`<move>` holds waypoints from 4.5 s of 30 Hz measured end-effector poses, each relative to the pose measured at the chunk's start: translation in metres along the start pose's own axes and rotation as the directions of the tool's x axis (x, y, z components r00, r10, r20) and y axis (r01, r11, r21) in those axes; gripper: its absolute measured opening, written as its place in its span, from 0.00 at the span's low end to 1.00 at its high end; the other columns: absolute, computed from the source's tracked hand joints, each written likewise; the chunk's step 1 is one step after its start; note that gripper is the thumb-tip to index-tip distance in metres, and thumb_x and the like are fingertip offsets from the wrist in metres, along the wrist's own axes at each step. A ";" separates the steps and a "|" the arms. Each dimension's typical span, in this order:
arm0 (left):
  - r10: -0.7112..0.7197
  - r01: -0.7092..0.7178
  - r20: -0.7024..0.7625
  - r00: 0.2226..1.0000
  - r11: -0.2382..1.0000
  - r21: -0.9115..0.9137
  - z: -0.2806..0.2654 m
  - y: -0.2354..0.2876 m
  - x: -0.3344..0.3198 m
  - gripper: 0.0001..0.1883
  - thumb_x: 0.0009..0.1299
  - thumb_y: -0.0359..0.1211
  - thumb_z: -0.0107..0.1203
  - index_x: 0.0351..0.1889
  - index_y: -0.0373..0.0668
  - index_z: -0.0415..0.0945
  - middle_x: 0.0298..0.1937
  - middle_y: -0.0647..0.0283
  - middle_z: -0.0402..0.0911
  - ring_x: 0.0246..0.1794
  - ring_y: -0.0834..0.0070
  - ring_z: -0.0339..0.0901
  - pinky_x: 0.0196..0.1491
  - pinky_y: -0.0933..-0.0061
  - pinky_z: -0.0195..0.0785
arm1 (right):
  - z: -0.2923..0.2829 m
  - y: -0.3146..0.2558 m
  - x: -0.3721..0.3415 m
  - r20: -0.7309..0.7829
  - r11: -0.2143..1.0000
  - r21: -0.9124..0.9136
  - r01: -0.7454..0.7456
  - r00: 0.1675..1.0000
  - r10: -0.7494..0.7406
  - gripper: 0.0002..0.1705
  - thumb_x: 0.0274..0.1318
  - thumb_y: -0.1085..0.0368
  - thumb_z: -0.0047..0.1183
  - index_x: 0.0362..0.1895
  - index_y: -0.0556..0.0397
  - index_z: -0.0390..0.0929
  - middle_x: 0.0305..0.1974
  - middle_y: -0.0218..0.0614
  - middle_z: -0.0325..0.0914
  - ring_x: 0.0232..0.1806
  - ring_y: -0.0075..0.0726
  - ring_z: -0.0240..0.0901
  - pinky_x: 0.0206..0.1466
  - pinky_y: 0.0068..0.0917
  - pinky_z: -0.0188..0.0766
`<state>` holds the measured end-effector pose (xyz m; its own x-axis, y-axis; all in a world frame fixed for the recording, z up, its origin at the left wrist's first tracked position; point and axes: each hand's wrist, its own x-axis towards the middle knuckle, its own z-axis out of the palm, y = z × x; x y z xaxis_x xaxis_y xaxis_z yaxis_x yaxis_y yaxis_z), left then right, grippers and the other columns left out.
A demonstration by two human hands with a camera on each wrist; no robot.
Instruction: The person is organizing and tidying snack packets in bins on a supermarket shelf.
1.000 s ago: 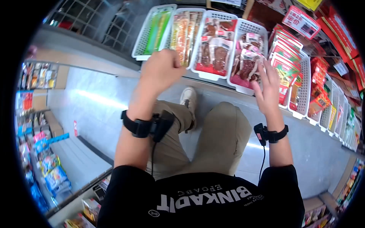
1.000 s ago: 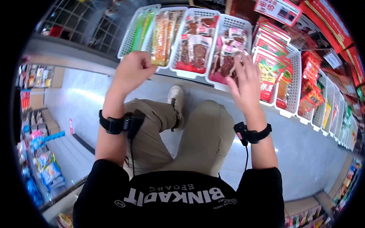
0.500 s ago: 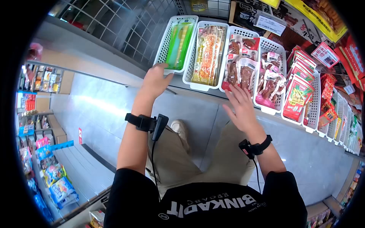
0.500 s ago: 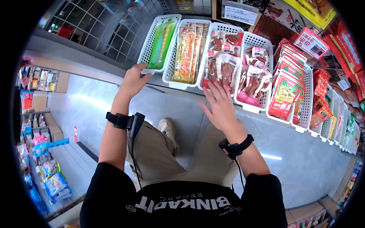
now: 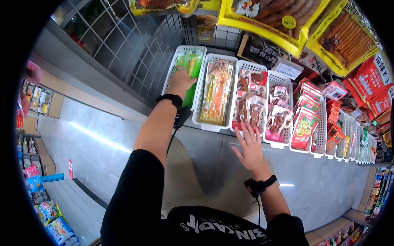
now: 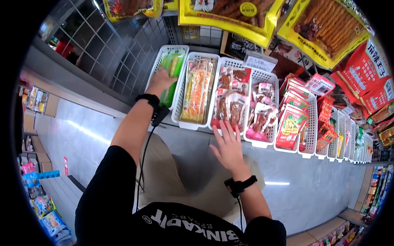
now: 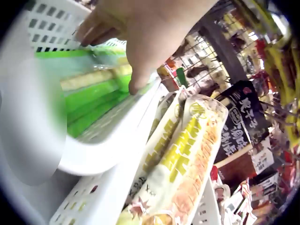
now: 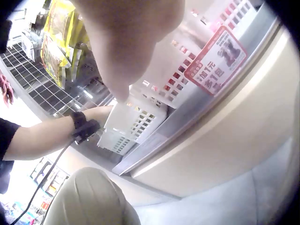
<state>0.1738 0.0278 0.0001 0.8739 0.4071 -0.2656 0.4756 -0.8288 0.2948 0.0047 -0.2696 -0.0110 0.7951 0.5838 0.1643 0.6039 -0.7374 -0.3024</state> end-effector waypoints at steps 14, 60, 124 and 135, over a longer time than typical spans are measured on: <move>-0.056 0.050 -0.078 0.995 0.996 -0.077 0.011 0.004 0.029 0.33 0.45 0.48 0.66 0.47 0.39 0.74 0.51 0.50 0.70 0.52 0.59 0.70 0.53 0.67 0.64 | 0.000 -0.006 0.004 0.041 0.999 -0.010 -0.042 0.998 0.042 0.37 0.48 0.54 0.53 0.63 0.50 0.57 0.63 0.45 0.53 0.66 0.49 0.45 0.67 0.49 0.37; 0.120 -0.112 -0.053 0.991 0.986 0.123 0.017 -0.013 0.053 0.55 0.49 0.35 0.62 0.67 0.34 0.32 0.50 0.36 0.68 0.52 0.50 0.68 0.52 0.63 0.65 | 0.011 -0.005 0.002 -0.075 0.990 0.062 -0.125 0.989 0.129 0.36 0.46 0.51 0.54 0.61 0.46 0.60 0.61 0.42 0.56 0.63 0.48 0.49 0.66 0.49 0.37; 0.538 -0.480 -0.343 0.770 0.843 0.244 0.019 -0.018 -0.109 0.34 0.65 0.49 0.45 0.58 0.28 0.58 0.58 0.43 0.63 0.61 0.54 0.58 0.63 0.54 0.47 | 0.010 -0.001 -0.010 -0.175 0.988 0.137 -0.073 0.980 0.097 0.36 0.45 0.55 0.54 0.60 0.46 0.60 0.60 0.41 0.57 0.65 0.46 0.47 0.67 0.49 0.35; 0.494 -0.385 -0.136 0.859 0.797 0.466 0.049 -0.039 -0.138 0.28 0.68 0.48 0.39 0.52 0.31 0.65 0.51 0.47 0.71 0.55 0.57 0.65 0.62 0.60 0.50 | 0.025 0.002 -0.008 -0.255 0.996 0.068 -0.065 0.964 0.080 0.33 0.48 0.59 0.51 0.61 0.46 0.59 0.59 0.40 0.57 0.64 0.46 0.48 0.66 0.49 0.39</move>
<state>0.0299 -0.0146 -0.0194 0.9991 -0.0078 0.0426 -0.0039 -0.9959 -0.0907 -0.0018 -0.2674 -0.0359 0.8289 0.4169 0.3730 0.5458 -0.7491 -0.3754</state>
